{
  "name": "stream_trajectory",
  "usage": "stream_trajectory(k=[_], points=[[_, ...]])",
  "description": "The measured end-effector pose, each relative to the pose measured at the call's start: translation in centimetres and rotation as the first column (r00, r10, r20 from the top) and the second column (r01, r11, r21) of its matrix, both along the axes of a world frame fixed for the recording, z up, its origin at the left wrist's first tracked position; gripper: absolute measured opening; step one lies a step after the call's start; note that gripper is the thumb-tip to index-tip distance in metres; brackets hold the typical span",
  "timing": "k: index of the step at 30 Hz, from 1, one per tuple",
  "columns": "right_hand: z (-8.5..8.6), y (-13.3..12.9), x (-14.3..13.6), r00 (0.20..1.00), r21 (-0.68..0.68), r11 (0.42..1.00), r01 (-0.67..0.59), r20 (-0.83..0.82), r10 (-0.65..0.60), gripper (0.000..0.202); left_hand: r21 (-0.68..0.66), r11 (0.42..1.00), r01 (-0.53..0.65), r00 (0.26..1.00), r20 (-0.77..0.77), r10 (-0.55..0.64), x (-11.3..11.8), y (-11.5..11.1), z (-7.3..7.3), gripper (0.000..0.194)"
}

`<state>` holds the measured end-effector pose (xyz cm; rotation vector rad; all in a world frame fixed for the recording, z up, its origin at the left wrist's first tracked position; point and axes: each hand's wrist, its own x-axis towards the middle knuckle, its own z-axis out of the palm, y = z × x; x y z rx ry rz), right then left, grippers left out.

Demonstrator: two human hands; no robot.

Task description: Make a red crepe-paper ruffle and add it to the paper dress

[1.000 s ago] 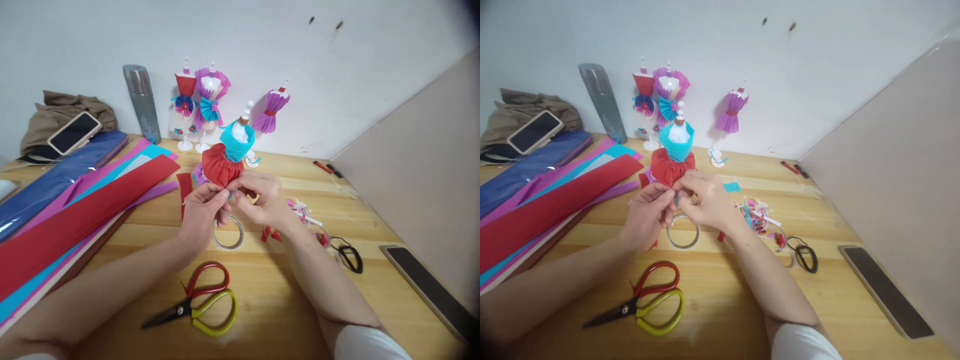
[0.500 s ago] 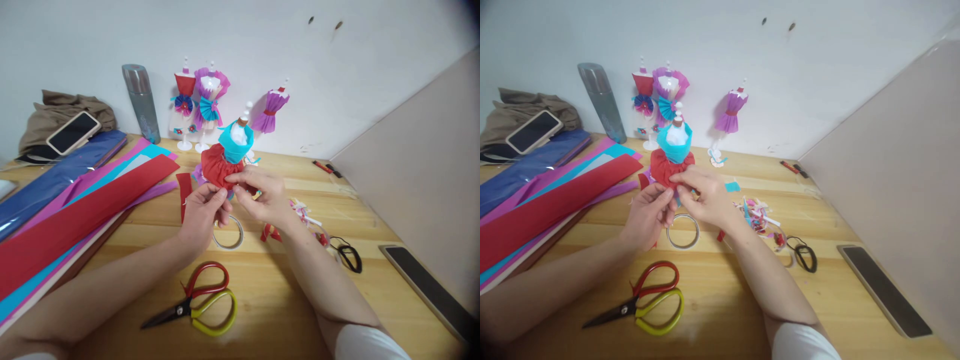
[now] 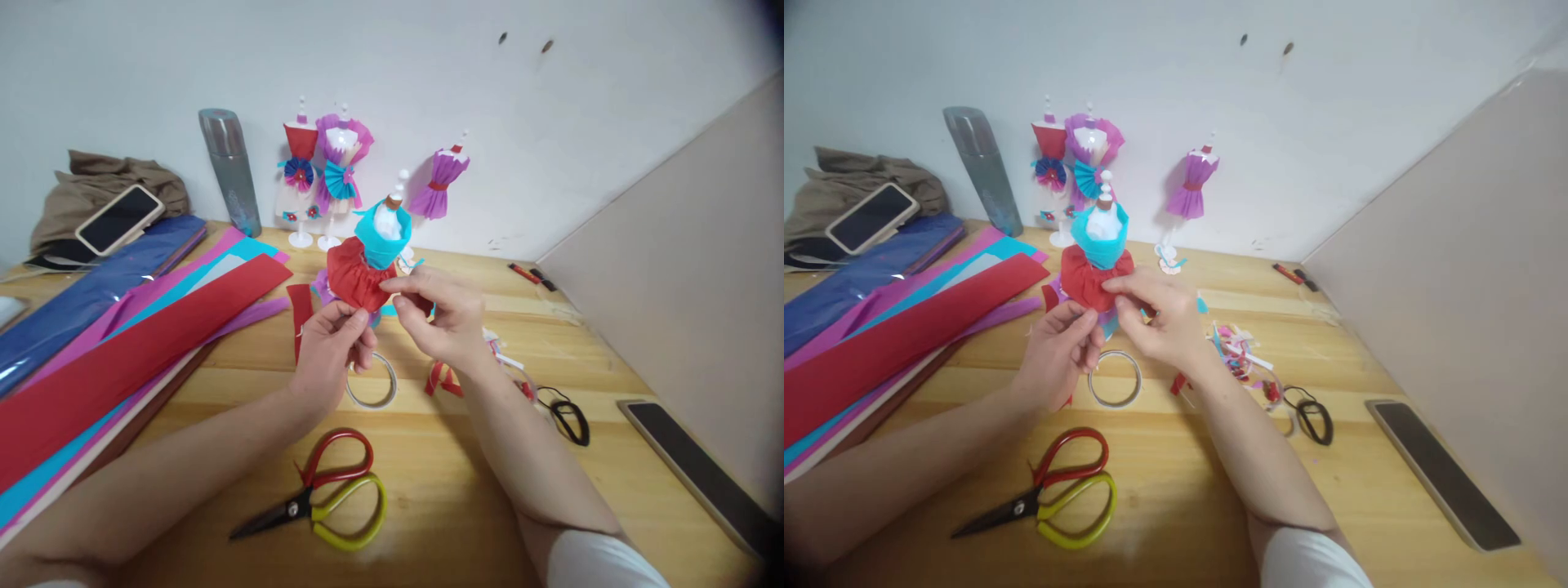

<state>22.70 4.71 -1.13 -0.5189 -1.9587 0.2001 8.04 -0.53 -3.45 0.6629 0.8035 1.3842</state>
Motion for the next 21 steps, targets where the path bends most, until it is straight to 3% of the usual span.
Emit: stream_trajectory(k=[4,8,15,21], points=[[-0.1,0.2,-0.1,0.997,-0.069,0.995,0.066,-0.037,-0.069,0.022,-0.013,1.0,-0.007,1.0,0.012,0.008,0.0,-0.1,0.0,0.044],[-0.4,0.5,-0.5,0.98,-0.234,0.962,0.139,-0.111,-0.168,0.012,-0.031,0.999,-0.014,1.0,0.02,0.014,-0.1,-0.1,-0.1,0.042],[-0.8,0.8,-1.1,0.945,-0.395,0.91,0.126,-0.231,-0.231,0.018,-0.058,0.998,-0.029,0.999,0.013,0.03,-0.3,-0.1,0.0,0.041],[-0.9,0.8,-1.4,0.931,-0.425,0.9,0.1,-0.279,-0.235,0.009,-0.114,0.993,-0.032,0.998,0.05,0.038,-0.5,-0.4,0.6,0.038]])
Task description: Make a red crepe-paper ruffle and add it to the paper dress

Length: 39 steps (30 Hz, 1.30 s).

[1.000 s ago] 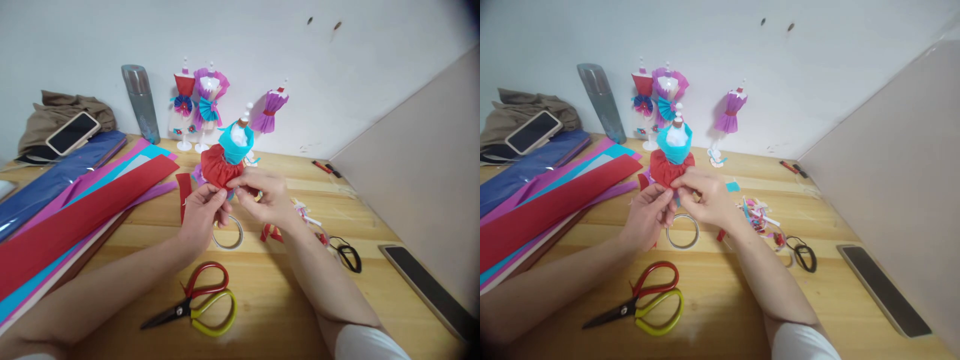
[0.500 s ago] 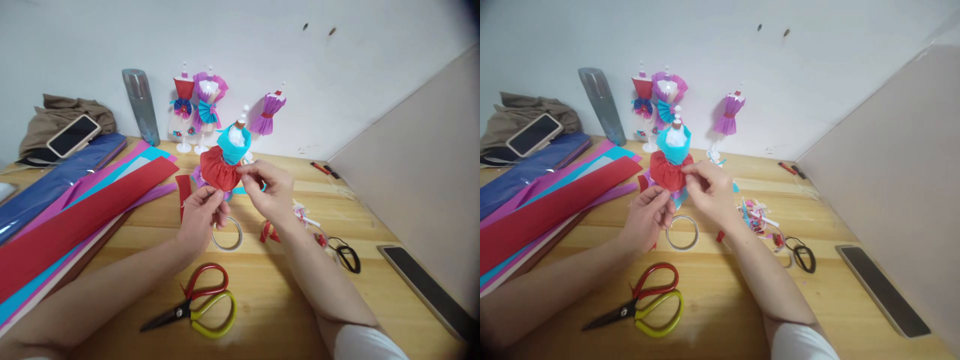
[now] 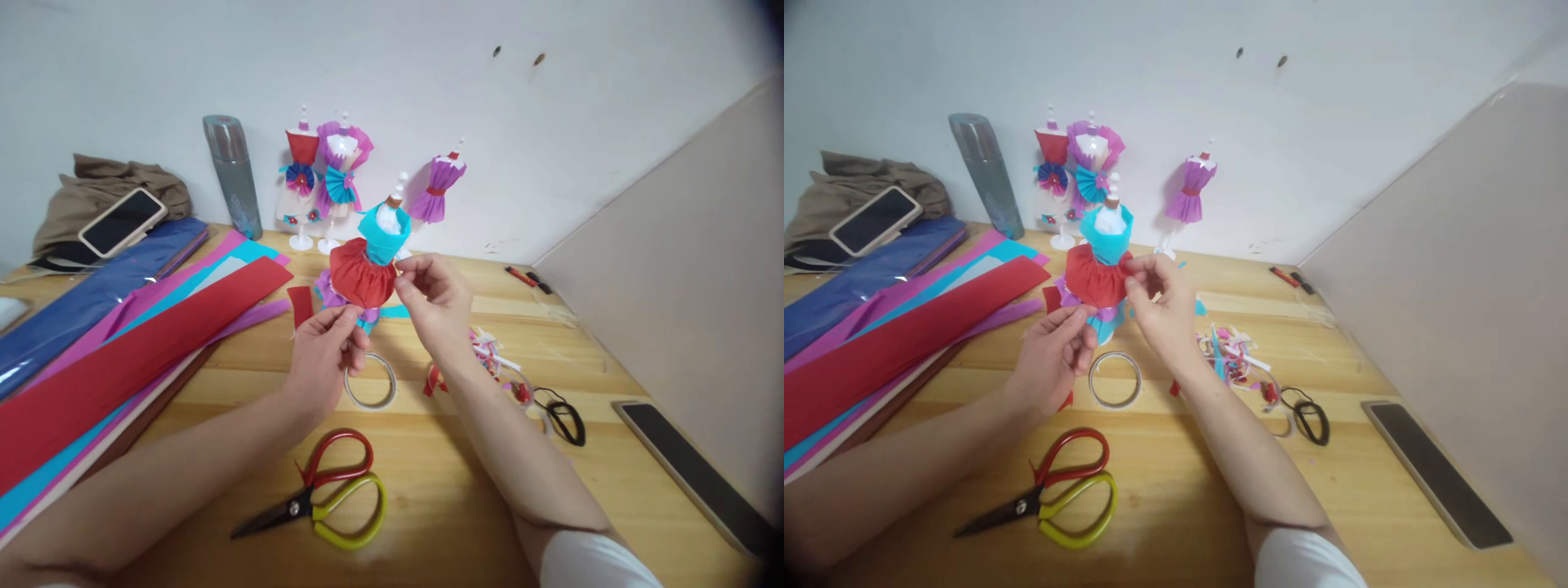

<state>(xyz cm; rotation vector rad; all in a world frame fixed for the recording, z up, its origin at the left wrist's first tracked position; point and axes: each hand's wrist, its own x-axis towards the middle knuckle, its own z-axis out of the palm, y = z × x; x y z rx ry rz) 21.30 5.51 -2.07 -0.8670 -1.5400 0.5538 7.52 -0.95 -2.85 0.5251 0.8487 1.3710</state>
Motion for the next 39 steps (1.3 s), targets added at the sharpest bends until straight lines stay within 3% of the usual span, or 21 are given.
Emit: stream_trajectory(k=[11,21,25,29,33,39], points=[[0.2,-0.6,0.0,0.995,0.046,0.999,-0.017,0.098,0.012,0.006,-0.08,0.997,0.011,0.996,0.084,-0.004,0.1,0.3,1.5,0.028],[0.6,-2.1,-0.4,0.894,0.31,0.943,-0.121,0.447,-0.032,0.013,0.003,1.0,0.021,0.997,0.07,-0.021,0.2,0.5,0.2,0.039],[0.8,-2.2,-0.4,0.911,0.256,0.961,-0.104,0.412,-0.011,0.014,0.018,0.999,0.033,0.999,0.036,-0.034,0.2,0.3,0.2,0.041],[0.9,-1.4,0.0,0.979,0.144,0.989,0.028,0.196,-0.056,0.002,0.016,0.999,0.035,0.999,0.012,-0.035,0.2,0.2,0.4,0.04],[0.9,0.3,0.3,0.996,0.096,0.993,0.065,0.057,-0.071,0.044,0.014,0.999,0.043,0.999,0.0,-0.043,0.3,0.3,0.4,0.039],[1.7,1.8,-1.0,0.985,0.114,0.992,0.062,0.151,-0.079,0.082,0.024,0.996,0.086,0.996,-0.03,-0.085,0.7,0.1,0.6,0.035]])
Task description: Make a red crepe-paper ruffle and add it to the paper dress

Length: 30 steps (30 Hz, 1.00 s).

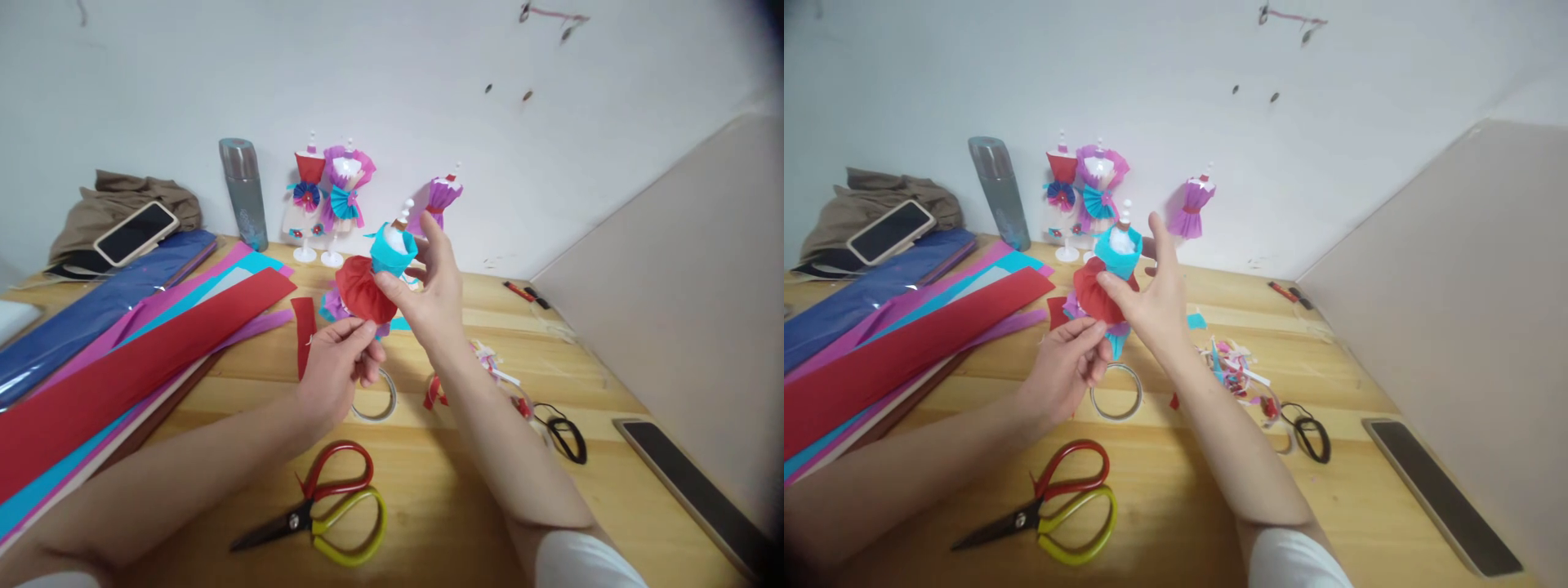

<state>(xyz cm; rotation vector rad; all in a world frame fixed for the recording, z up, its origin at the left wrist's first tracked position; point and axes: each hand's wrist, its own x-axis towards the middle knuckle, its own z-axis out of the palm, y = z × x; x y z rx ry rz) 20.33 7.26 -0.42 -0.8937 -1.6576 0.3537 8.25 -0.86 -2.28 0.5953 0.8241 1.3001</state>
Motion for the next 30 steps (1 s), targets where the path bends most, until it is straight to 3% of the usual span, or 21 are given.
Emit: stream_trajectory(k=[4,7,10,13,16,19,21,24,27,30], points=[[0.4,0.3,-0.5,0.999,-0.016,1.0,-0.013,-0.031,0.012,0.079,0.02,0.996,0.088,0.992,-0.091,-0.086,-0.3,-0.6,0.2,0.028],[0.5,0.7,-0.1,0.997,-0.019,0.997,-0.069,-0.027,0.068,0.075,0.015,0.992,0.129,0.956,-0.269,-0.12,-1.1,-1.2,0.2,0.023],[0.4,0.7,0.4,0.994,-0.015,0.994,-0.104,-0.027,0.104,0.075,0.146,0.989,-0.009,0.898,-0.434,0.072,-2.3,-1.2,0.0,0.013],[0.2,0.0,0.8,0.99,-0.035,0.991,-0.129,-0.062,0.126,0.072,0.308,0.934,-0.181,0.841,-0.444,0.309,-3.9,-0.4,0.0,0.011],[-0.7,-1.2,1.3,0.98,-0.044,0.991,-0.127,-0.163,0.118,0.054,0.291,0.923,-0.253,0.826,-0.432,0.362,-5.3,0.5,-0.1,0.015],[-2.3,-2.8,2.0,0.973,-0.067,0.997,-0.03,-0.23,0.013,0.033,0.255,0.934,-0.249,0.814,-0.467,0.345,-6.1,0.7,-0.4,0.014],[-3.1,-4.0,2.3,0.987,-0.072,0.996,0.045,-0.148,-0.055,0.018,0.316,0.924,-0.215,0.78,-0.514,0.357,-6.0,0.5,-0.6,0.013],[-3.7,-5.7,2.2,0.998,-0.028,0.998,0.058,0.015,-0.058,0.009,0.394,0.906,-0.154,0.709,-0.594,0.379,-5.3,0.2,-0.6,0.012],[-3.7,-7.1,1.5,0.995,0.007,1.0,-0.004,0.098,0.004,0.007,0.394,0.908,-0.144,0.656,-0.649,0.386,-4.5,0.3,-0.2,0.019],[-3.9,-8.1,0.8,0.978,0.018,0.995,-0.102,0.186,0.097,0.009,0.409,0.897,-0.165,0.663,-0.628,0.408,-4.1,0.9,0.3,0.021]])
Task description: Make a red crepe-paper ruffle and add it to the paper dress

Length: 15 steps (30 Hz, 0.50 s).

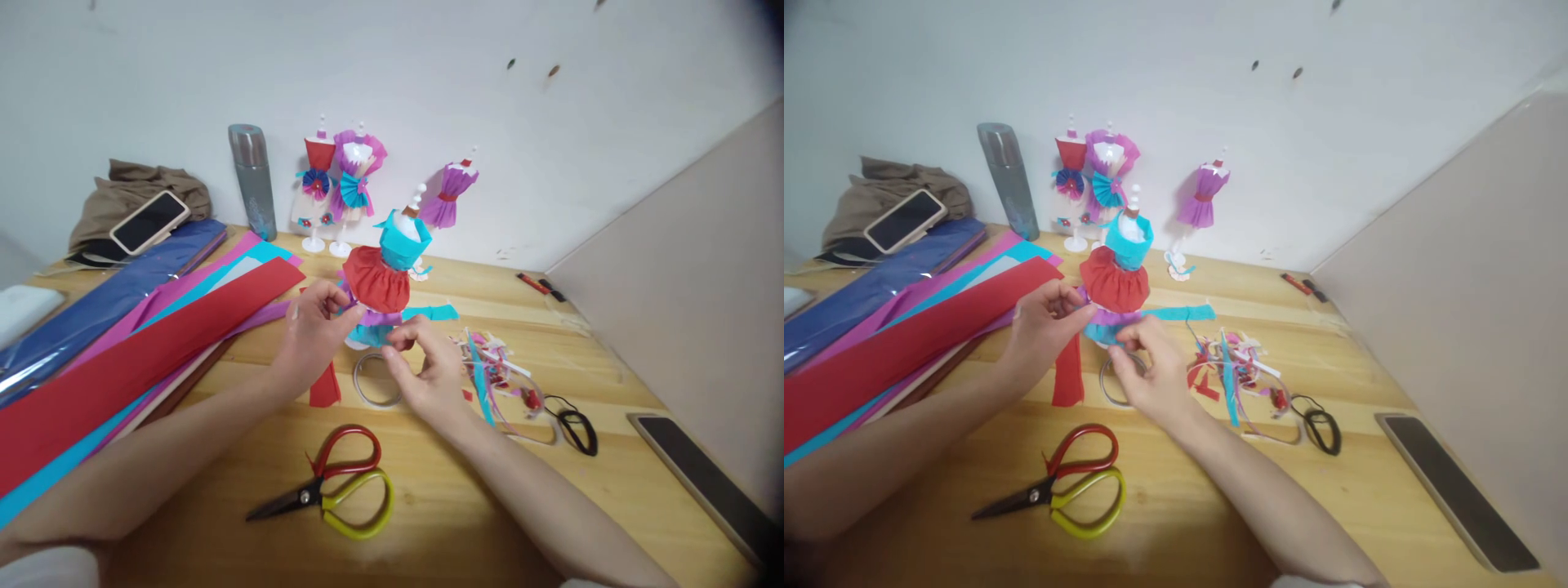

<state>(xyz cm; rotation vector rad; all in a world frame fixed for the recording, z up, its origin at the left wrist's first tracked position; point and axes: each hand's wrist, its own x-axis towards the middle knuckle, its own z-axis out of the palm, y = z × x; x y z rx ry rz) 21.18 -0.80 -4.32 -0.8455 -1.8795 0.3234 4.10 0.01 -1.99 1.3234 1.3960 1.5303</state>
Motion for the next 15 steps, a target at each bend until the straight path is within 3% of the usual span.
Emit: stream_trajectory(k=[7,13,15], points=[[-1.6,-0.5,-0.4,0.995,-0.045,0.994,-0.097,0.033,0.099,0.01,-0.112,0.989,0.1,0.969,0.237,-0.071,0.1,0.8,-0.3,0.022],[-1.8,-0.8,-0.7,0.992,-0.07,0.991,-0.112,0.057,0.116,0.012,-0.194,0.973,0.127,0.918,0.394,-0.041,0.2,0.2,-0.5,0.013],[-1.8,-1.0,-0.8,0.99,-0.055,0.991,-0.119,0.067,0.122,0.014,-0.196,0.974,0.11,0.914,0.405,-0.022,0.3,-0.1,-0.5,0.018]])
